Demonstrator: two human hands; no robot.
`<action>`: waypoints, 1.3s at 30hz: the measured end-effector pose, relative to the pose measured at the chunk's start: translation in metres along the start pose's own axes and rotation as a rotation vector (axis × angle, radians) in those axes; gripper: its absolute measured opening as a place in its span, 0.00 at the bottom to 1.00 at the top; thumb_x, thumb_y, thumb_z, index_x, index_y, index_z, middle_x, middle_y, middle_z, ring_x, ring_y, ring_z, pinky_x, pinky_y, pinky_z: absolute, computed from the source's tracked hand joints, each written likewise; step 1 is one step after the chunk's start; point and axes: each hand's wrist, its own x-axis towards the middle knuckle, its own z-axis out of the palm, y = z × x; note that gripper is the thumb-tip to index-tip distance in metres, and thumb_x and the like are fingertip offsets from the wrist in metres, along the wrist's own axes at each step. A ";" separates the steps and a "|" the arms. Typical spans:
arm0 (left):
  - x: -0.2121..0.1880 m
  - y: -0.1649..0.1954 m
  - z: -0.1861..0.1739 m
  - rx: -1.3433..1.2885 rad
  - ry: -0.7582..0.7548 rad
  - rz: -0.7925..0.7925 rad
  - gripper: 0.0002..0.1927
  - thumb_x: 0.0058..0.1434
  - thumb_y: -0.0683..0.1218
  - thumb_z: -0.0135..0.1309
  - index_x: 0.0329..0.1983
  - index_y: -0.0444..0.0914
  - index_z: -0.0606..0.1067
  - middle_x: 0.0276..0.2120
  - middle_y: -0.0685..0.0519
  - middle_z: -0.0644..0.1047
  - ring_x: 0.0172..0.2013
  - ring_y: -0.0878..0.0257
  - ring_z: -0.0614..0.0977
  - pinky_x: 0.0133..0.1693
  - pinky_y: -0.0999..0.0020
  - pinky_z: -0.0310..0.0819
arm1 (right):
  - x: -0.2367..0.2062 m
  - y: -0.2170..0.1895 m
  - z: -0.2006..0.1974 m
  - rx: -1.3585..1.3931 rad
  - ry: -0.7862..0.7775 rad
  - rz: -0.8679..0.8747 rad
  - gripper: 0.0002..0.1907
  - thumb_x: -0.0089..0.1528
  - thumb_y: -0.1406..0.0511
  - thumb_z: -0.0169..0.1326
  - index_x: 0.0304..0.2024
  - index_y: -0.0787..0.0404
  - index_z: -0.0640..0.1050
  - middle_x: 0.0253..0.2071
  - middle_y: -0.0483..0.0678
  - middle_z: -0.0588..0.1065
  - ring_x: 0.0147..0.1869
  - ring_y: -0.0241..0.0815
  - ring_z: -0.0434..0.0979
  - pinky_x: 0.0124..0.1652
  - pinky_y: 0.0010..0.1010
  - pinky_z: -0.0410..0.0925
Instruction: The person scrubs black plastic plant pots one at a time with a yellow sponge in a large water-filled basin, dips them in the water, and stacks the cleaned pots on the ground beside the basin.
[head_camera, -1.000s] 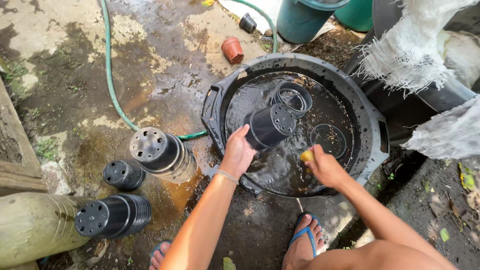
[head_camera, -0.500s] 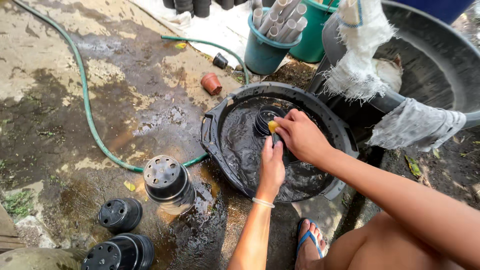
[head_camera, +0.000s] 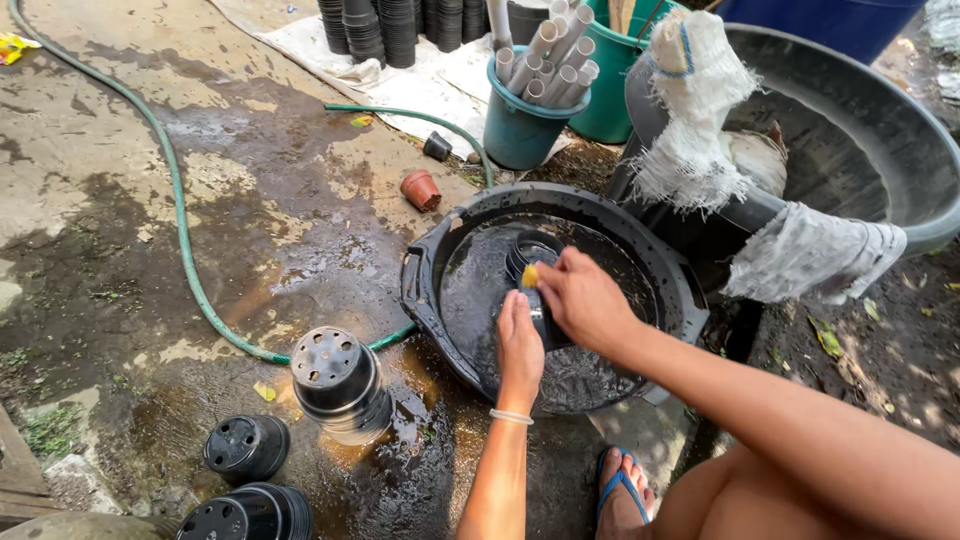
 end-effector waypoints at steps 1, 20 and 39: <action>-0.003 0.001 0.003 0.085 -0.038 0.008 0.29 0.74 0.57 0.37 0.63 0.30 0.69 0.56 0.46 0.76 0.57 0.62 0.77 0.59 0.67 0.66 | 0.003 0.008 -0.001 -0.015 0.017 0.029 0.11 0.64 0.64 0.55 0.45 0.62 0.82 0.36 0.55 0.73 0.42 0.55 0.75 0.44 0.44 0.70; 0.002 0.033 0.002 -0.979 -0.093 -0.323 0.33 0.70 0.65 0.40 0.60 0.32 0.67 0.55 0.46 0.74 0.55 0.58 0.74 0.61 0.61 0.63 | -0.019 -0.025 -0.033 -0.008 -0.159 -0.129 0.13 0.58 0.63 0.58 0.44 0.60 0.77 0.38 0.51 0.74 0.41 0.54 0.77 0.37 0.43 0.71; 0.019 0.051 -0.019 -1.229 -0.052 -0.220 0.26 0.75 0.50 0.31 0.66 0.27 0.65 0.62 0.37 0.72 0.61 0.48 0.74 0.65 0.50 0.65 | -0.023 -0.025 -0.058 0.136 0.043 -0.224 0.18 0.62 0.68 0.58 0.53 0.63 0.72 0.41 0.55 0.71 0.44 0.55 0.76 0.42 0.42 0.70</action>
